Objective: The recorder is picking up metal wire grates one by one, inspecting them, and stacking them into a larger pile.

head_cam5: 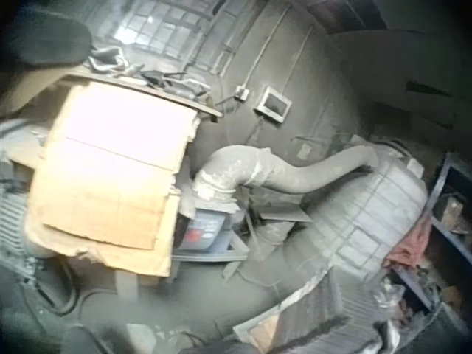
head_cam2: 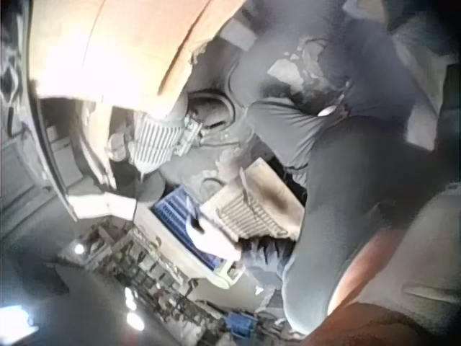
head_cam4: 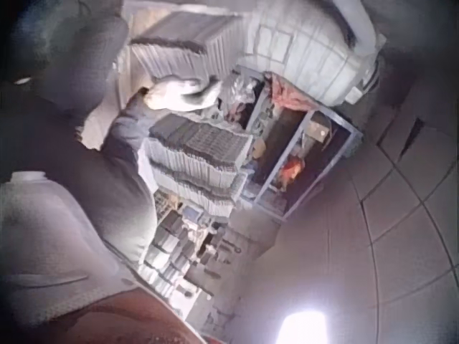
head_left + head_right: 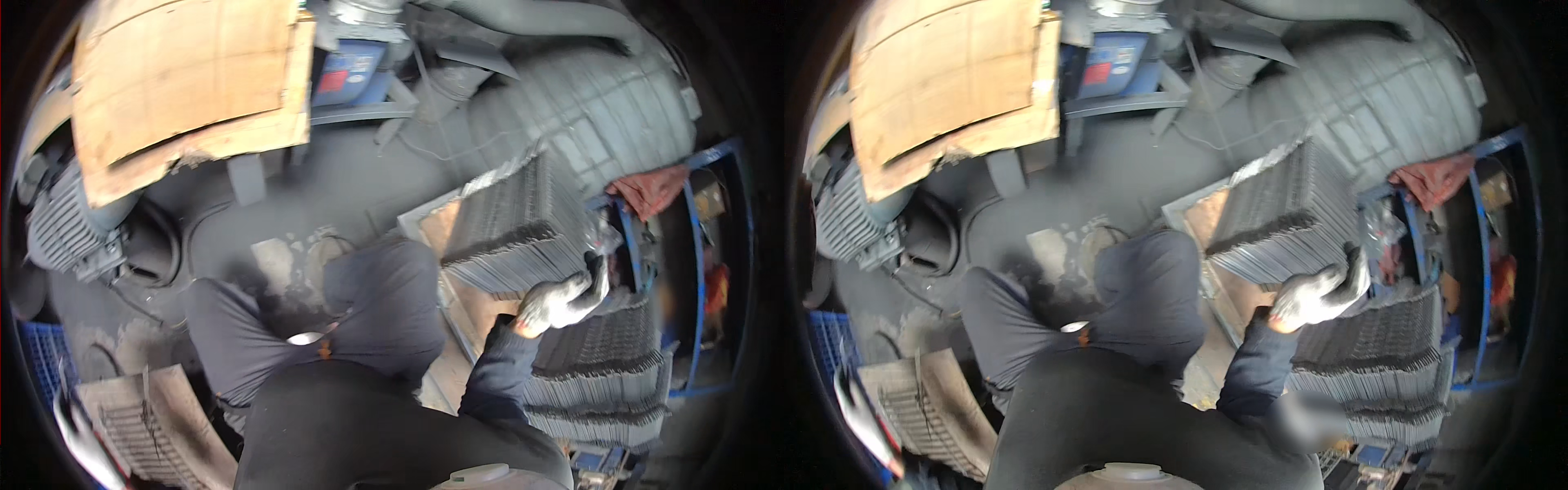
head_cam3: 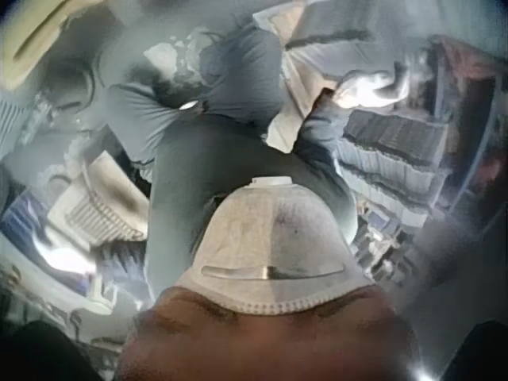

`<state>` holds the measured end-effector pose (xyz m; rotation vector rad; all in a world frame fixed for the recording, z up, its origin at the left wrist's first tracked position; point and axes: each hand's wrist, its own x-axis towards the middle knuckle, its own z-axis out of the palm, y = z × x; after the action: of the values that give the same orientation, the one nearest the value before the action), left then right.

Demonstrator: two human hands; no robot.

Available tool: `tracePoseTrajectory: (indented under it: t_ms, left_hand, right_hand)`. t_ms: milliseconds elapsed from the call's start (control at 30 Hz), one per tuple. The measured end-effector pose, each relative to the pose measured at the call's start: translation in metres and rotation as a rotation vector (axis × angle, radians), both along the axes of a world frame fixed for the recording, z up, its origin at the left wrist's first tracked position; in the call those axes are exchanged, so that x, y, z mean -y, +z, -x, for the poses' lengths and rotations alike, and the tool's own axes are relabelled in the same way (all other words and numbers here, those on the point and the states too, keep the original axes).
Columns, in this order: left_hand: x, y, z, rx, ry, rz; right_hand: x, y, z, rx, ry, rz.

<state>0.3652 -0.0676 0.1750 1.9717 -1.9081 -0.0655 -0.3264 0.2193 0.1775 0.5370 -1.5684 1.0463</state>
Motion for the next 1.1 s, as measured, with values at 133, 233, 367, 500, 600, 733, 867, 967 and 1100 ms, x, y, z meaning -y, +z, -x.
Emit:
tracePoseTrajectory:
  t_ms: [133,233,367,500,600,733,867,967,1100]
  left_hand:
    - [0.038,0.002,0.218,-0.067,-0.527,0.134]
    - [0.029,-0.006,0.321,-0.203,-0.939,0.176]
    - [0.025,-0.020,0.365,-0.195,-1.102,0.136]
    - [0.049,-0.073,0.356,-0.478,-0.685,0.337]
    - [0.076,-0.166,0.343,-1.127,-0.389,-0.441]
    - [0.059,-0.208,0.398,-1.262,-0.449,-0.467]
    - [0.060,-0.229,0.440,-1.401,-0.446,-0.530]
    - [0.058,-0.250,0.458,-1.467,-0.599,-0.779]
    - [0.054,-0.260,0.471,-1.384,-0.574,-0.724]
  right_hand:
    - [0.076,-0.061,-0.089,0.623,0.786,-0.258]
    - [0.158,-0.094,-0.166,0.987,1.170,-0.271]
    - [0.199,-0.135,-0.163,1.419,1.627,-0.345]
    - [0.204,-0.181,-0.135,1.611,1.539,-0.053]
    - [0.208,-0.206,-0.104,1.624,1.394,-0.198]
    - [0.201,-0.214,-0.074,1.573,1.289,-0.133]
    - [0.183,-0.208,-0.042,1.535,1.240,-0.046]
    - [0.177,-0.213,-0.019,1.540,1.197,-0.013]
    - [0.189,-0.207,-0.006,1.618,1.113,-0.029]
